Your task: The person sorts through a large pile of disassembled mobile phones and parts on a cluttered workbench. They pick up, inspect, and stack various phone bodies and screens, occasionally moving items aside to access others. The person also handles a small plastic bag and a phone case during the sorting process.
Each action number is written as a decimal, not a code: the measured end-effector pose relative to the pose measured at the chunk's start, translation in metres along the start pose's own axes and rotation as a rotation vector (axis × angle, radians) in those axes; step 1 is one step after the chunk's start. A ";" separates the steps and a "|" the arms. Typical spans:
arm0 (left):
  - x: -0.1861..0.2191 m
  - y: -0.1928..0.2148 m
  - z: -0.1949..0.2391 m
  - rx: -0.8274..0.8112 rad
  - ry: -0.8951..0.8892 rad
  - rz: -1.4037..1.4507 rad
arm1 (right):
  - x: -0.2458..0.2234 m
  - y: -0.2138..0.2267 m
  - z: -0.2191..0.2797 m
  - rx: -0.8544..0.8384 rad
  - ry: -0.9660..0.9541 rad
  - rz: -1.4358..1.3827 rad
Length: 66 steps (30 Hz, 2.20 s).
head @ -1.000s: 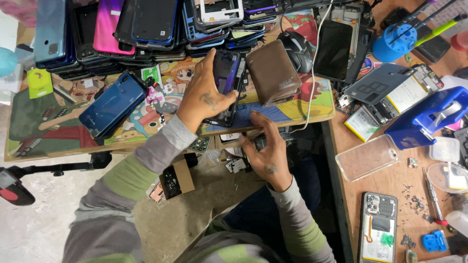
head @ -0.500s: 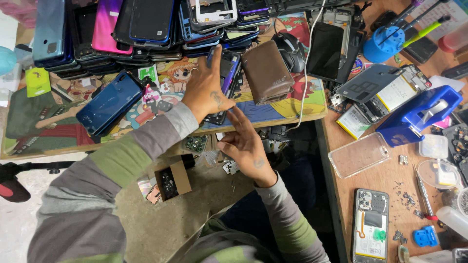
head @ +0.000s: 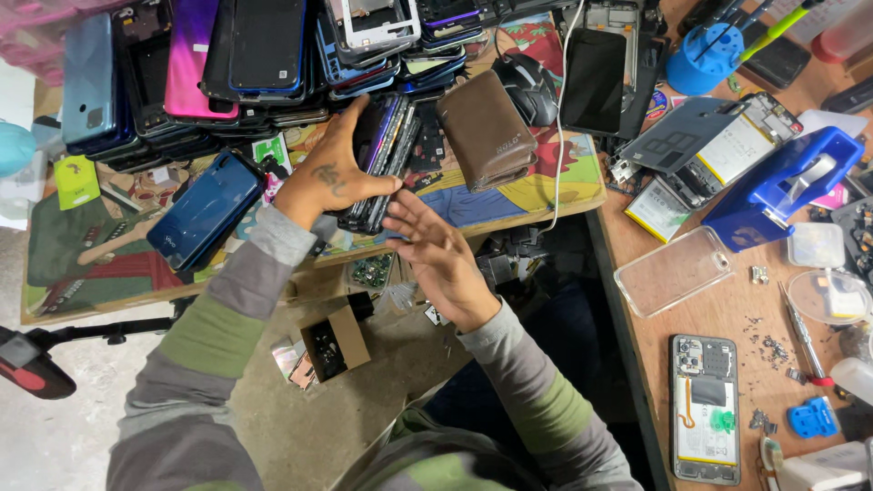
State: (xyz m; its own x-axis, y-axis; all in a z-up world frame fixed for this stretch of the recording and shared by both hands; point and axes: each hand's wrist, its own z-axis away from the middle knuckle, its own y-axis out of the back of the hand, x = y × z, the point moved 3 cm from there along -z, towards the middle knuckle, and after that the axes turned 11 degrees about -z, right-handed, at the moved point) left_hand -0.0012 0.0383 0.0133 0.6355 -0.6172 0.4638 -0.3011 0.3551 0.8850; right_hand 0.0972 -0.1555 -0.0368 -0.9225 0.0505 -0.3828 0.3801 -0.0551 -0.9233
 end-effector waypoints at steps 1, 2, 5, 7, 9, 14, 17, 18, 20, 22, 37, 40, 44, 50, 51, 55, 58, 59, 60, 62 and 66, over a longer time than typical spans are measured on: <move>-0.004 0.002 0.003 -0.001 0.008 0.011 | 0.002 -0.003 -0.004 -0.015 0.005 0.039; -0.008 0.004 0.006 -0.002 0.016 0.022 | 0.005 -0.006 -0.007 -0.029 0.011 0.078; -0.016 0.011 0.015 0.037 0.015 0.101 | 0.009 -0.014 -0.013 -0.064 0.002 0.101; -0.018 0.015 0.021 0.081 -0.027 0.172 | 0.014 -0.019 -0.013 -0.086 -0.010 0.106; -0.018 0.018 0.028 0.129 -0.101 0.246 | 0.019 -0.025 -0.014 -0.109 -0.022 0.132; -0.018 0.025 0.040 0.091 -0.068 0.451 | 0.029 -0.036 -0.011 -0.120 0.034 0.190; -0.014 0.032 0.041 0.117 -0.058 0.401 | 0.030 -0.036 -0.012 -0.118 0.055 0.227; -0.012 0.034 0.041 0.135 -0.058 0.360 | 0.030 -0.036 -0.011 -0.118 0.062 0.243; -0.003 0.032 0.042 0.177 -0.094 0.359 | 0.025 -0.034 -0.009 -0.102 0.105 0.264; 0.007 0.024 0.040 0.218 -0.071 0.289 | 0.018 -0.031 -0.006 -0.074 0.148 0.308; 0.050 -0.045 0.023 0.332 0.099 0.227 | -0.042 -0.006 0.009 0.096 0.181 0.655; 0.044 -0.043 0.031 0.366 0.038 0.188 | -0.049 -0.001 0.002 0.104 0.117 0.651; 0.038 -0.045 0.042 0.365 0.084 0.199 | -0.059 -0.007 -0.005 0.174 0.122 0.917; 0.047 -0.040 0.048 0.437 0.076 0.327 | -0.067 -0.035 -0.001 0.244 0.268 1.364; 0.049 -0.037 0.048 0.446 0.088 0.366 | -0.067 -0.040 0.000 0.221 0.316 1.400; 0.056 -0.022 0.049 0.468 0.047 0.411 | -0.074 -0.059 0.004 0.100 0.551 1.645; 0.057 0.002 0.048 0.575 -0.014 0.305 | -0.092 -0.065 0.001 0.104 0.556 1.613; 0.054 0.011 0.045 0.617 -0.004 0.280 | -0.102 -0.067 -0.003 0.076 0.595 1.644; 0.051 0.018 0.039 0.659 0.006 0.255 | -0.112 -0.068 -0.010 0.047 0.635 1.673; 0.050 0.032 0.019 0.727 -0.115 0.136 | -0.131 -0.067 -0.035 -0.013 0.811 1.748; 0.053 0.049 -0.040 0.666 -0.394 -0.110 | -0.169 -0.045 -0.107 -0.053 0.786 1.855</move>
State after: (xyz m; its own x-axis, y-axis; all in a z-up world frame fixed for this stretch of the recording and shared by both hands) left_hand 0.0463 0.0506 0.0797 0.4250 -0.8724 0.2415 -0.6933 -0.1422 0.7064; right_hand 0.2432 -0.0545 0.0661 0.7320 0.3187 -0.6021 0.6663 -0.5191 0.5353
